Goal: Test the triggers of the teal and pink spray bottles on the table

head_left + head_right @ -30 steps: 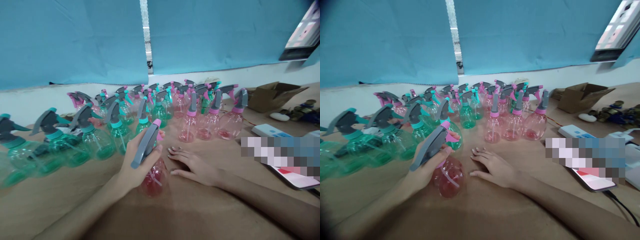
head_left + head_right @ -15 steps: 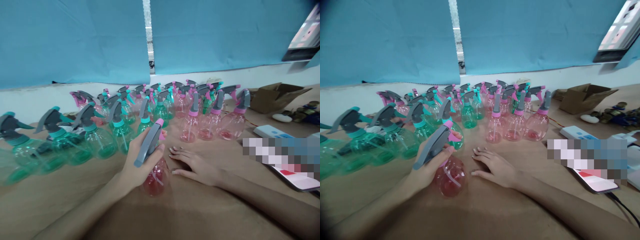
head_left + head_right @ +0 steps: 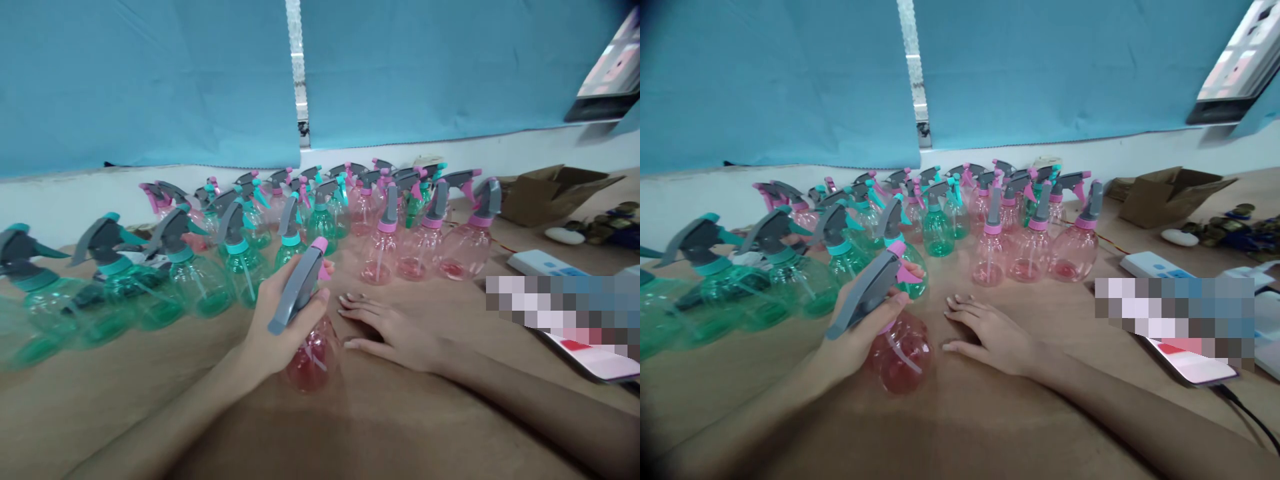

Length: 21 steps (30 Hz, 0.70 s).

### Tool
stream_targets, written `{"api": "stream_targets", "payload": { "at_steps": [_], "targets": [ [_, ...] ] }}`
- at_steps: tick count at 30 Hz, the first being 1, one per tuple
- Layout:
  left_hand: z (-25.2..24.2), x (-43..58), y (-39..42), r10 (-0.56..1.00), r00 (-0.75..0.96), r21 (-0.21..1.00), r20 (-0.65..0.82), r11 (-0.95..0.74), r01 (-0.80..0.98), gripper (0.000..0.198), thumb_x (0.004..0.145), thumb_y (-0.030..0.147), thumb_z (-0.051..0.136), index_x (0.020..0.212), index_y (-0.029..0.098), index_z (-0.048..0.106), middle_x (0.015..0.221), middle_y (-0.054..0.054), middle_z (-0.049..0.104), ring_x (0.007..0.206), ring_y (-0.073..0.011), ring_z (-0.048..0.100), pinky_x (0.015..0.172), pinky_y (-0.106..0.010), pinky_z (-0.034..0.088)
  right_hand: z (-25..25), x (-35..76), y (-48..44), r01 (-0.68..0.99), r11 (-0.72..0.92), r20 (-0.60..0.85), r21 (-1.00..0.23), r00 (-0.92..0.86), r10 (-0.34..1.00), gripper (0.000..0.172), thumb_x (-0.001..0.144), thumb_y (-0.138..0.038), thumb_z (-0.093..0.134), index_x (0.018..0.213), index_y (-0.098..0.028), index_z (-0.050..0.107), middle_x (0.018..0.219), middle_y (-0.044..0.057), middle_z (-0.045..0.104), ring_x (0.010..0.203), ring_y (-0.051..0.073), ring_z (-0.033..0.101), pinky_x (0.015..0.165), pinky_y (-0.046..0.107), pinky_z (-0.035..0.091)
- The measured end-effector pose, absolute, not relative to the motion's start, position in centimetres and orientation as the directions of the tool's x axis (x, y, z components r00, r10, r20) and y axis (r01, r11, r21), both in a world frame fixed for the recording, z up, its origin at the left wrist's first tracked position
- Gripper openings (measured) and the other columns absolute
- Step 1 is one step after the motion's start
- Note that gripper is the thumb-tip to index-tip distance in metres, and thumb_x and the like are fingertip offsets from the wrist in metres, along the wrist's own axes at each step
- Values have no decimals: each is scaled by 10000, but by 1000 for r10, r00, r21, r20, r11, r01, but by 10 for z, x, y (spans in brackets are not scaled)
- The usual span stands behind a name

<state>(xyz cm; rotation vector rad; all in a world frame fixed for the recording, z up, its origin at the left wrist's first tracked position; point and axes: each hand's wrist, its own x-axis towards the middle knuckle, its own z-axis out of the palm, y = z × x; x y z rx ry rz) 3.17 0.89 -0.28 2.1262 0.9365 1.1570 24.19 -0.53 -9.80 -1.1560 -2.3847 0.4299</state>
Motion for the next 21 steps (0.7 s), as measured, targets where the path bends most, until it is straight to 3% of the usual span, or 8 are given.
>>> {"api": "stream_targets", "payload": {
  "at_steps": [11, 21],
  "targets": [
    [-2, 32, 9, 765, 407, 713, 500, -630, 309, 181, 808, 233, 535, 989, 247, 544, 675, 42, 496, 542, -110, 434, 518, -243, 396, -96, 241, -6, 656, 594, 260, -465, -540, 800, 571, 875, -526, 465, 1348, -209, 424, 1407, 76, 421, 1319, 237, 339, 1079, 451, 298],
    [-3, 31, 9, 801, 361, 738, 478, -589, 329, 194, 789, 277, 568, 980, 252, 594, 625, 32, 517, 501, -118, 440, 447, -242, 399, -97, 241, -6, 662, 598, 258, -452, -544, 798, 569, 879, -530, 454, 1347, -208, 425, 1411, 77, 415, 1318, 237, 341, 1077, 452, 304]
  ]
}}
